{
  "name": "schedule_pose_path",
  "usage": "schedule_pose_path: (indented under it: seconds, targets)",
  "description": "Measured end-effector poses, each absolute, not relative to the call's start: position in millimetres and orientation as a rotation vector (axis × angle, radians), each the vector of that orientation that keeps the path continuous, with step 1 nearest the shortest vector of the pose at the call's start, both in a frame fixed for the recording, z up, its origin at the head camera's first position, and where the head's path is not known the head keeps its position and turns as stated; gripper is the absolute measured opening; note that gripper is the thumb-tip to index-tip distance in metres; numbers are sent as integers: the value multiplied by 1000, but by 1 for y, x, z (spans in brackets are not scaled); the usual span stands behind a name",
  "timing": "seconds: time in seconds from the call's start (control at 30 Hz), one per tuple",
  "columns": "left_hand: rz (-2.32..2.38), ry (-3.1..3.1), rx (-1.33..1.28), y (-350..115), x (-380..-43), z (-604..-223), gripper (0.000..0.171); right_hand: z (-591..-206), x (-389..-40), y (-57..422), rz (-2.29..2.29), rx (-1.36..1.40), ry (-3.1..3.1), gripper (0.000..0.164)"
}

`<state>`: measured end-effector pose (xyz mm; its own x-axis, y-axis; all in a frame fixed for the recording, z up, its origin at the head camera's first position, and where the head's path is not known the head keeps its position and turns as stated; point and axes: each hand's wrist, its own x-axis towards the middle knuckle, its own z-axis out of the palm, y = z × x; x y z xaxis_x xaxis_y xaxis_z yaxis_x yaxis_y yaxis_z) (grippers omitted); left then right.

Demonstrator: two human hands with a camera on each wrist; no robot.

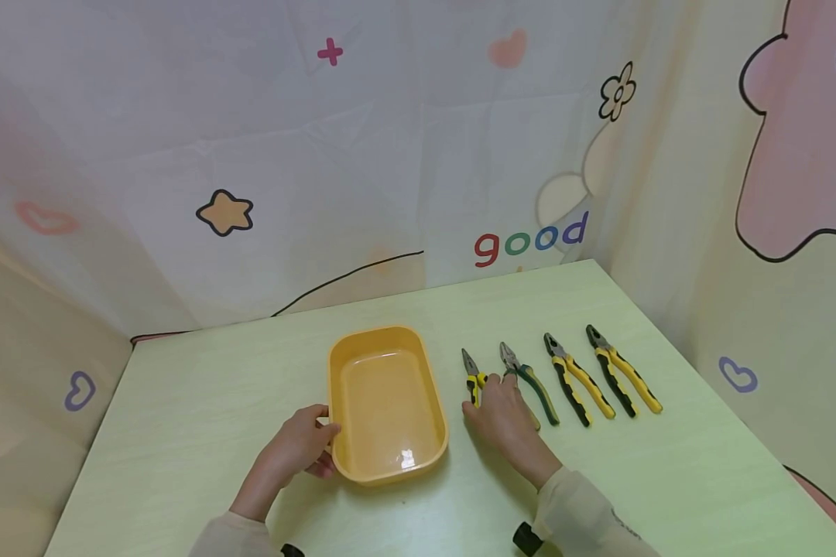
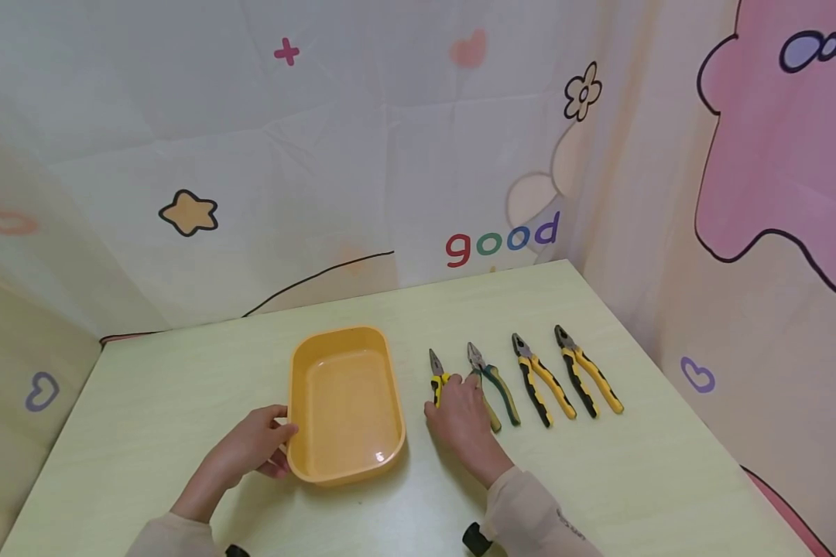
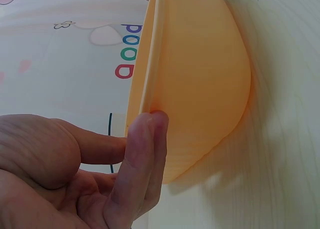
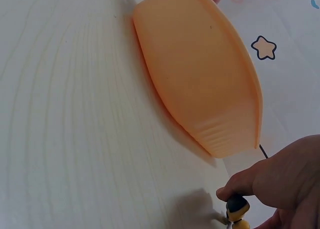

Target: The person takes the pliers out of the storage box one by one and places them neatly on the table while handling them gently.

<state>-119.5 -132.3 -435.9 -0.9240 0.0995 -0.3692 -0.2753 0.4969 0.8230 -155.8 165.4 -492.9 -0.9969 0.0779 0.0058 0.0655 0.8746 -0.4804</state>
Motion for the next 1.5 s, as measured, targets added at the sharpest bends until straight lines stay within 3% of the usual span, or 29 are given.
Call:
schedule_pose_path:
  seconds: [1.5]
  targets:
    - [1427,2375,-134,-133,-120,-439,32,-482,-150,162,683,-157,-3047,44]
